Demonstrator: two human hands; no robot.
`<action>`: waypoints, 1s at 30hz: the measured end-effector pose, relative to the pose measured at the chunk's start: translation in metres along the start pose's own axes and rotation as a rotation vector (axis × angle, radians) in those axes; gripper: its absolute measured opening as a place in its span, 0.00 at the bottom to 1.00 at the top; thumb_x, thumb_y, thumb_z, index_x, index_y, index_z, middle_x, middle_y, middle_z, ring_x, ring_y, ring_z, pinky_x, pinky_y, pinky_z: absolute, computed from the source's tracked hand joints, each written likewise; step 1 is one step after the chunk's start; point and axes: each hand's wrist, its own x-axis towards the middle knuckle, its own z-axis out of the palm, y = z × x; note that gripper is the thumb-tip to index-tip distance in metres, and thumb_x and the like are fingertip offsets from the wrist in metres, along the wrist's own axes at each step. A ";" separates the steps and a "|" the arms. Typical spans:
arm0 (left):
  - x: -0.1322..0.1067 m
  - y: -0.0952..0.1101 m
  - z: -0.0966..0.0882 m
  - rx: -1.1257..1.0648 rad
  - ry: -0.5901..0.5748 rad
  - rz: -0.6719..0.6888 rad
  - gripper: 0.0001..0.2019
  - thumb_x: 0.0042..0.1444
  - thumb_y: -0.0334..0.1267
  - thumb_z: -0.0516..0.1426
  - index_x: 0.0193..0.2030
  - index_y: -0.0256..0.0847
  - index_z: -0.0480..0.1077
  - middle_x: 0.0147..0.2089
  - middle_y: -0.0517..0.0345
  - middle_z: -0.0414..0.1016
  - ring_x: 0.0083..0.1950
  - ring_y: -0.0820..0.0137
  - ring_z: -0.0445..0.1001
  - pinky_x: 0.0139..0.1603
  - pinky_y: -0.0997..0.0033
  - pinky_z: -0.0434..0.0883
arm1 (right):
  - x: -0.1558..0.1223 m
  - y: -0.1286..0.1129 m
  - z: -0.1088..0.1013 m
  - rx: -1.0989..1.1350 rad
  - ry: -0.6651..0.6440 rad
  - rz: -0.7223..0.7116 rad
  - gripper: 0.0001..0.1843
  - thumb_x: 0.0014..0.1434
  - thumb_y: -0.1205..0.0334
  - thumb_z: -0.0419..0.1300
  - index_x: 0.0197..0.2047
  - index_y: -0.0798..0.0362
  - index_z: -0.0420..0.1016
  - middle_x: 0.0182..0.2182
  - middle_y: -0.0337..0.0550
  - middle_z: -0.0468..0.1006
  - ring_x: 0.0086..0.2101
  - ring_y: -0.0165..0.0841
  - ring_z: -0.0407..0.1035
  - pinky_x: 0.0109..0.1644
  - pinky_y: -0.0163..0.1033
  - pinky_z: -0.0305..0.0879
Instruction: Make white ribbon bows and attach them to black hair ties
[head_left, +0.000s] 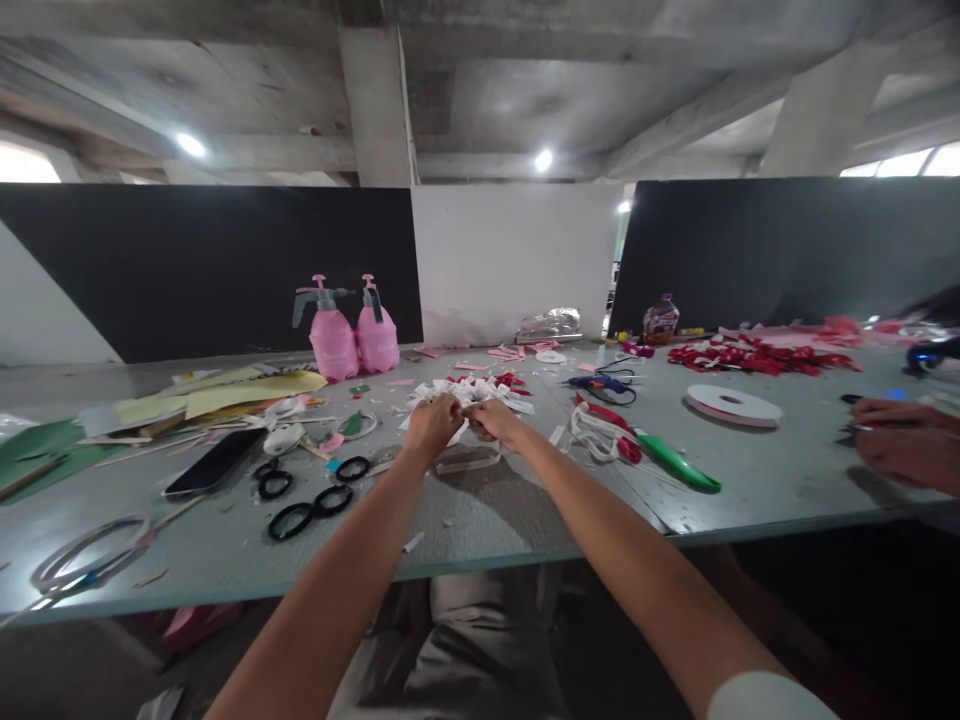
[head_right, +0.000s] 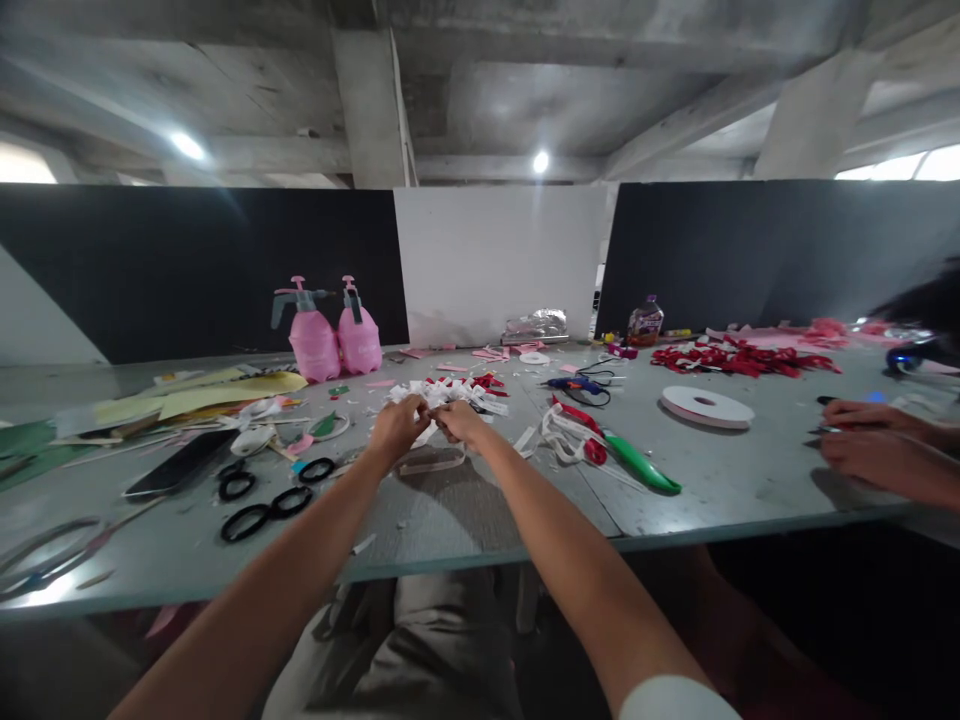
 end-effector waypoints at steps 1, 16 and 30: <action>-0.001 0.000 0.001 -0.013 0.008 -0.018 0.06 0.57 0.35 0.53 0.39 0.41 0.71 0.38 0.54 0.76 0.38 0.66 0.73 0.41 0.68 0.60 | 0.001 0.000 0.000 0.000 -0.003 -0.006 0.14 0.49 0.58 0.60 0.22 0.52 0.58 0.14 0.26 0.50 0.15 0.20 0.41 0.18 0.30 0.35; -0.002 -0.016 0.005 -0.215 0.126 -0.278 0.08 0.57 0.36 0.51 0.40 0.41 0.70 0.39 0.53 0.76 0.37 0.68 0.72 0.38 0.71 0.62 | 0.005 0.004 -0.004 -0.525 0.279 -0.261 0.13 0.51 0.52 0.60 0.32 0.54 0.73 0.23 0.39 0.69 0.25 0.30 0.63 0.29 0.34 0.56; 0.005 -0.016 0.015 -0.800 0.144 -0.402 0.14 0.53 0.45 0.53 0.34 0.36 0.72 0.24 0.62 0.68 0.22 0.76 0.62 0.24 0.77 0.59 | 0.011 0.011 0.006 -0.353 0.187 -0.359 0.16 0.53 0.54 0.58 0.40 0.56 0.75 0.23 0.38 0.72 0.22 0.26 0.62 0.28 0.31 0.57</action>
